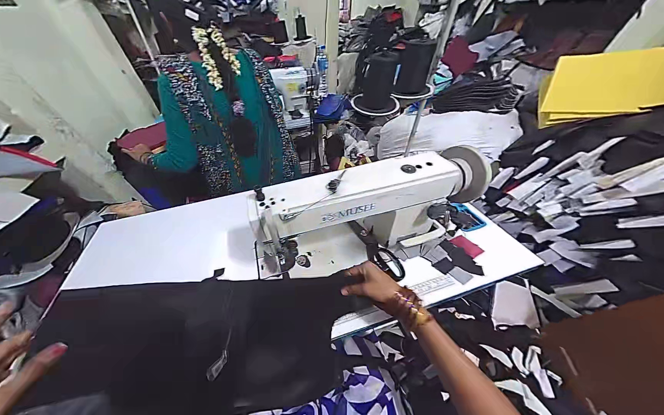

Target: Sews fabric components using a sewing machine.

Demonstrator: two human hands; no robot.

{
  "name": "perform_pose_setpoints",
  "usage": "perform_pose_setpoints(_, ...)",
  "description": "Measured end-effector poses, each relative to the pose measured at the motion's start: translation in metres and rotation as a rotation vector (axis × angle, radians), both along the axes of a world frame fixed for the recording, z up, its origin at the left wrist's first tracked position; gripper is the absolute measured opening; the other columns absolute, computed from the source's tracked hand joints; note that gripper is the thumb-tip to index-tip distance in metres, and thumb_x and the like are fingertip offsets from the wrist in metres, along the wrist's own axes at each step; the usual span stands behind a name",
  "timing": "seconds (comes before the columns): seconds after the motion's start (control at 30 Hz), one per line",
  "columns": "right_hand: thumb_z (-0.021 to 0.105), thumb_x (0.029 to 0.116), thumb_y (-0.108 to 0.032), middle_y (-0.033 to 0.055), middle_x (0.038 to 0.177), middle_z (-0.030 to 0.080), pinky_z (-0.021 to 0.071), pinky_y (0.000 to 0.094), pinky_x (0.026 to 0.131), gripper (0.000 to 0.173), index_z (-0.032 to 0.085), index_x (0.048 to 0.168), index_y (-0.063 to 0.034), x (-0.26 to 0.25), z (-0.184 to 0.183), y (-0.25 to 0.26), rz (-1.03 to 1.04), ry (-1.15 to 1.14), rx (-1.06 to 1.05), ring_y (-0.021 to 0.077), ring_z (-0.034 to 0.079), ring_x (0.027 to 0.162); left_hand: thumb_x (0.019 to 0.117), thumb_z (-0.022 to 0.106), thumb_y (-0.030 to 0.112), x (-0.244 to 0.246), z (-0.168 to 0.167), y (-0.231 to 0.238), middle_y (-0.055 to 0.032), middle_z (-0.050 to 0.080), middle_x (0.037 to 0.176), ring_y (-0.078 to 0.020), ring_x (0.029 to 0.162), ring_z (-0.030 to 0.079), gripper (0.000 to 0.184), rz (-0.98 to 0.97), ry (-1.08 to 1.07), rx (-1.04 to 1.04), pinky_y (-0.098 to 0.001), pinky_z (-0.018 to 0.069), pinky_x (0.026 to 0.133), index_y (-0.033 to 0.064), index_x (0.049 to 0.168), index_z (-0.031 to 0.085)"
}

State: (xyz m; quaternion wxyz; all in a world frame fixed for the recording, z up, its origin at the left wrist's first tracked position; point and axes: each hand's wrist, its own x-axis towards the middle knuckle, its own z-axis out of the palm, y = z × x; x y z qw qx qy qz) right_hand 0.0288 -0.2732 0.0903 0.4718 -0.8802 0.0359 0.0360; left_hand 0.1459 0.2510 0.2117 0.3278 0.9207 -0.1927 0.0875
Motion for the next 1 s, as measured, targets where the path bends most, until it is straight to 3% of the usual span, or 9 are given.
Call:
perform_pose_setpoints(0.07, 0.079, 0.0853, -0.019, 0.0165, 0.082, 0.066, 0.0481, 0.0492, 0.080, 0.027, 0.069, 0.089, 0.0057, 0.043, -0.011, 0.024, -0.141, -0.017, -0.086, 0.0266, 0.062, 0.081, 0.0871, 0.073, 0.031, 0.018, -0.054, 0.007, -0.0418, 0.026, 0.158, -0.0597, 0.146, 0.027, 0.095, -0.099, -0.081, 0.244, -0.0752, 0.0231, 0.113, -0.0131, 0.156, 0.025)
perform_pose_setpoints(0.1, 0.078, 0.0877, -0.020, 0.0236, 0.097, 0.070, 0.0490, 0.0557, 0.090, 0.030, 0.072, 0.100, 0.0063, 0.058, -0.014, 0.034, -0.181, 0.010, -0.169, 0.0356, 0.067, 0.096, 0.0889, 0.068, 0.046, 0.018, -0.082, -0.010, -0.0413, 0.026, 0.158, -0.0640, 0.145, 0.023, 0.096, -0.192, -0.133, 0.254, -0.0794, 0.0196, 0.111, -0.0117, 0.155, 0.029)
perform_pose_setpoints(0.2, 0.070, 0.0956, -0.028, 0.0255, 0.123, 0.068, 0.0460, 0.0603, 0.102, 0.042, 0.068, 0.126, 0.0005, 0.061, -0.009, 0.044, -0.323, 0.050, -0.360, 0.0421, 0.064, 0.118, 0.0888, 0.049, 0.071, 0.004, -0.149, -0.080, -0.0221, 0.041, 0.160, -0.0553, 0.148, 0.028, 0.090, -0.362, -0.191, 0.201, -0.0848, 0.0165, 0.108, 0.0063, 0.151, 0.050)
perform_pose_setpoints(0.3, 0.063, 0.0988, -0.017, 0.0277, 0.115, 0.070, 0.0480, 0.0608, 0.099, 0.030, 0.071, 0.118, 0.0061, 0.012, 0.006, 0.007, -0.581, -0.008, -0.467, 0.0445, 0.066, 0.112, 0.0956, 0.031, 0.073, -0.003, -0.203, -0.109, -0.0168, 0.041, 0.161, -0.0523, 0.149, 0.031, 0.080, -0.360, -0.175, 0.254, -0.0834, 0.0167, 0.107, 0.0198, 0.152, 0.053)
perform_pose_setpoints(0.57, 0.066, 0.0971, -0.024, 0.0318, 0.115, 0.068, 0.0456, 0.0636, 0.097, 0.033, 0.074, 0.106, 0.0072, -0.026, -0.018, -0.083, -0.838, 0.171, -0.696, 0.0477, 0.064, 0.113, 0.0968, 0.038, 0.066, -0.037, -0.180, -0.131, -0.0227, 0.032, 0.164, -0.0604, 0.149, 0.018, 0.077, -0.277, -0.037, 0.264, -0.0875, 0.0063, 0.104, 0.0145, 0.153, 0.049)
perform_pose_setpoints(0.77, 0.061, 0.0974, -0.012, 0.0373, 0.107, 0.068, 0.0478, 0.0684, 0.091, 0.029, 0.071, 0.103, 0.0152, -0.040, -0.018, -0.067, -0.873, -0.075, -0.778, 0.0543, 0.066, 0.105, 0.0973, 0.052, 0.053, -0.002, -0.152, -0.173, -0.0113, 0.046, 0.159, -0.0460, 0.149, 0.034, 0.064, -0.528, -0.094, 0.236, -0.0824, 0.0167, 0.110, 0.0150, 0.148, 0.056)
perform_pose_setpoints(0.87, 0.066, 0.0902, -0.001, 0.0263, 0.092, 0.073, 0.0558, 0.0452, 0.079, 0.021, 0.070, 0.102, 0.0150, -0.046, -0.009, -0.030, -0.911, -0.373, -0.480, 0.0303, 0.072, 0.082, 0.1019, 0.049, 0.053, 0.020, -0.167, -0.199, -0.0082, 0.036, 0.165, -0.0387, 0.155, 0.024, 0.063, -0.600, 0.059, 0.296, -0.0772, 0.0076, 0.116, 0.0184, 0.155, 0.047)
perform_pose_setpoints(0.93, 0.066, 0.0855, 0.003, 0.0030, 0.080, 0.069, 0.0565, 0.0189, 0.063, 0.018, 0.066, 0.102, 0.0095, -0.026, -0.002, 0.007, -0.817, -0.477, -0.040, 0.0014, 0.066, 0.066, 0.1026, 0.042, 0.058, 0.020, -0.177, -0.207, -0.0053, 0.027, 0.170, -0.0363, 0.157, 0.018, 0.067, -0.576, 0.090, 0.387, -0.0770, 0.0042, 0.115, 0.0225, 0.159, 0.040)
perform_pose_setpoints(1.0, 0.064, 0.0840, 0.004, -0.0016, 0.078, 0.069, 0.0594, 0.0221, 0.061, 0.022, 0.062, 0.106, 0.0074, 0.006, 0.005, 0.044, -0.629, -0.432, 0.234, 0.0026, 0.067, 0.064, 0.1039, 0.038, 0.059, 0.013, -0.169, -0.206, -0.0019, 0.013, 0.173, -0.0322, 0.160, 0.005, 0.068, -0.581, 0.214, 0.493, -0.0746, -0.0023, 0.117, 0.0275, 0.163, 0.028)
